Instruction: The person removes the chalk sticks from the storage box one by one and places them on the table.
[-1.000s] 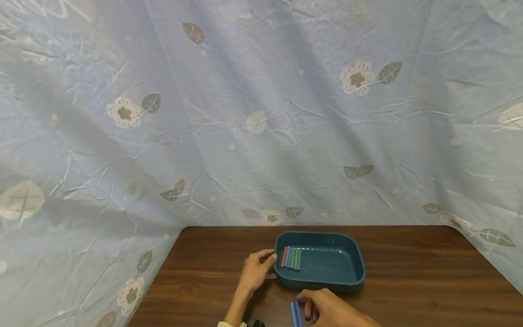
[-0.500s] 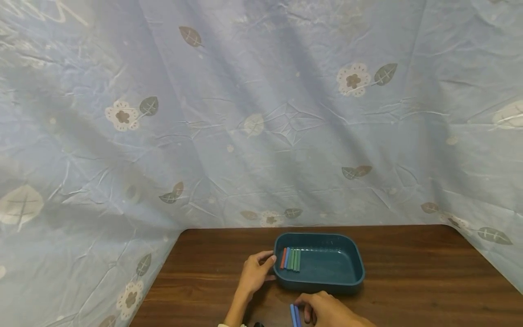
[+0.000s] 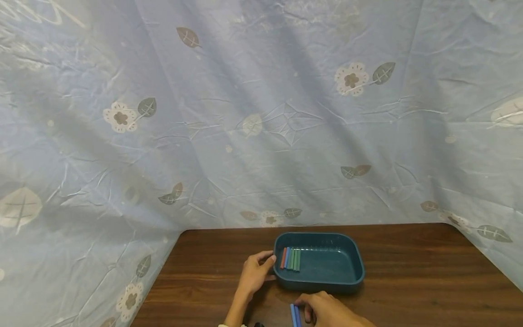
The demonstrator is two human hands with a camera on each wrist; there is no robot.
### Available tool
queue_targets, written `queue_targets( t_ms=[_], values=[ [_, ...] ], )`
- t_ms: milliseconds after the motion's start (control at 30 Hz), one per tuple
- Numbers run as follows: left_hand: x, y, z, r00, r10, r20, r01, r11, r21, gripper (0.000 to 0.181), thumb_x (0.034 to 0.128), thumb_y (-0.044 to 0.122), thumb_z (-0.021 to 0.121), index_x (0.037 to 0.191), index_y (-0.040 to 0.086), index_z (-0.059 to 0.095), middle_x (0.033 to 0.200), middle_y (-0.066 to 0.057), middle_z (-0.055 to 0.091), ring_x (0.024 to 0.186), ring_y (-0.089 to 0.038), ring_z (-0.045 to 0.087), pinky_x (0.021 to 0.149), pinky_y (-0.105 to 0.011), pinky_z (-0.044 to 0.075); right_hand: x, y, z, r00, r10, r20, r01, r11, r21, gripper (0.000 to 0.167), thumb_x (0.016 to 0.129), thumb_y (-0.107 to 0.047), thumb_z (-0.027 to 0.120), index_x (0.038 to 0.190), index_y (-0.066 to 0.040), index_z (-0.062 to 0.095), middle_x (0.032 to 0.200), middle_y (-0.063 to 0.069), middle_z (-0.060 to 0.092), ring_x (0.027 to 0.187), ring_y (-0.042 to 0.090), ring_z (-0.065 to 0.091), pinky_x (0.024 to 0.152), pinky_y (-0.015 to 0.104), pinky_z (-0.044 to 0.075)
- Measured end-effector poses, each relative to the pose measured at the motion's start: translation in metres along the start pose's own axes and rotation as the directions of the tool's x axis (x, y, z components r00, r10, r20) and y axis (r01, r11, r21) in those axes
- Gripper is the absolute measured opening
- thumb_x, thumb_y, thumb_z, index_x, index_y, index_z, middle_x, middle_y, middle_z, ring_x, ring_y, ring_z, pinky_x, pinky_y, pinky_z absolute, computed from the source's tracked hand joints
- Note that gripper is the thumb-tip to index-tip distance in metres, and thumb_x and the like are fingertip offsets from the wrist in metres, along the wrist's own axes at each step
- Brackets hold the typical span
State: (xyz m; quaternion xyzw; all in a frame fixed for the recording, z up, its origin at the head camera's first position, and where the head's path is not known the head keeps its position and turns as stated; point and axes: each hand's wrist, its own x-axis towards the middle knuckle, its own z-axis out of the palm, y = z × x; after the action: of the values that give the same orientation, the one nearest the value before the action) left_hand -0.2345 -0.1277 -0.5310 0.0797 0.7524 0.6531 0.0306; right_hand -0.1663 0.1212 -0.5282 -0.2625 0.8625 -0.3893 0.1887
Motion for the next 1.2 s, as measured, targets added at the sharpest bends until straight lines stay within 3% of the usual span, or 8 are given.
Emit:
queue_targets(
  t_ms=[500, 833, 1000, 1200],
  values=[
    [0.001, 0.002, 0.000, 1.000, 0.025, 0.012, -0.025, 1.000, 0.007, 0.043, 0.1080, 0.023, 0.066, 0.141, -0.004, 0.066, 0.132, -0.029, 0.070, 0.111, -0.033, 0.076, 0.080, -0.038, 0.072, -0.005, -0.009, -0.011, 0.998, -0.066, -0.011, 0.066, 0.998, 0.015, 0.060, 0.081, -0.027, 0.096, 0.130, -0.004, 0.071, 0.087, -0.011, 0.066, 0.073, 0.001, 0.059, 0.061, 0.019, 0.052],
    [0.000, 0.002, -0.001, 1.000, 0.025, 0.003, -0.025, 1.000, 0.000, 0.042, 0.1077, 0.023, 0.067, 0.140, -0.004, 0.067, 0.130, -0.028, 0.071, 0.109, -0.033, 0.076, 0.080, -0.040, 0.072, -0.008, -0.026, -0.024, 0.989, -0.129, -0.073, 0.124, 0.990, -0.065, 0.065, 0.080, -0.030, 0.095, 0.133, -0.004, 0.069, 0.089, -0.013, 0.068, 0.073, -0.002, 0.059, 0.060, 0.017, 0.053],
    [-0.001, 0.001, 0.000, 1.000, 0.025, -0.005, -0.025, 1.000, -0.001, 0.042, 0.1074, 0.023, 0.067, 0.140, -0.005, 0.066, 0.129, -0.029, 0.071, 0.107, -0.033, 0.076, 0.080, -0.042, 0.072, -0.009, -0.035, -0.030, 0.990, -0.123, -0.075, 0.119, 0.991, -0.062, 0.066, 0.081, -0.031, 0.095, 0.135, -0.003, 0.068, 0.090, -0.012, 0.069, 0.074, -0.001, 0.061, 0.062, 0.017, 0.054],
    [-0.001, -0.001, 0.001, 0.999, 0.035, -0.005, -0.035, 0.999, -0.005, 0.044, 0.1071, 0.022, 0.068, 0.140, -0.007, 0.065, 0.129, -0.031, 0.070, 0.107, -0.035, 0.076, 0.079, -0.042, 0.072, -0.009, -0.042, -0.040, 0.981, -0.171, -0.094, 0.163, 0.983, -0.084, 0.067, 0.083, -0.034, 0.094, 0.136, -0.003, 0.068, 0.092, -0.009, 0.071, 0.075, -0.001, 0.061, 0.062, 0.017, 0.055]
  ],
)
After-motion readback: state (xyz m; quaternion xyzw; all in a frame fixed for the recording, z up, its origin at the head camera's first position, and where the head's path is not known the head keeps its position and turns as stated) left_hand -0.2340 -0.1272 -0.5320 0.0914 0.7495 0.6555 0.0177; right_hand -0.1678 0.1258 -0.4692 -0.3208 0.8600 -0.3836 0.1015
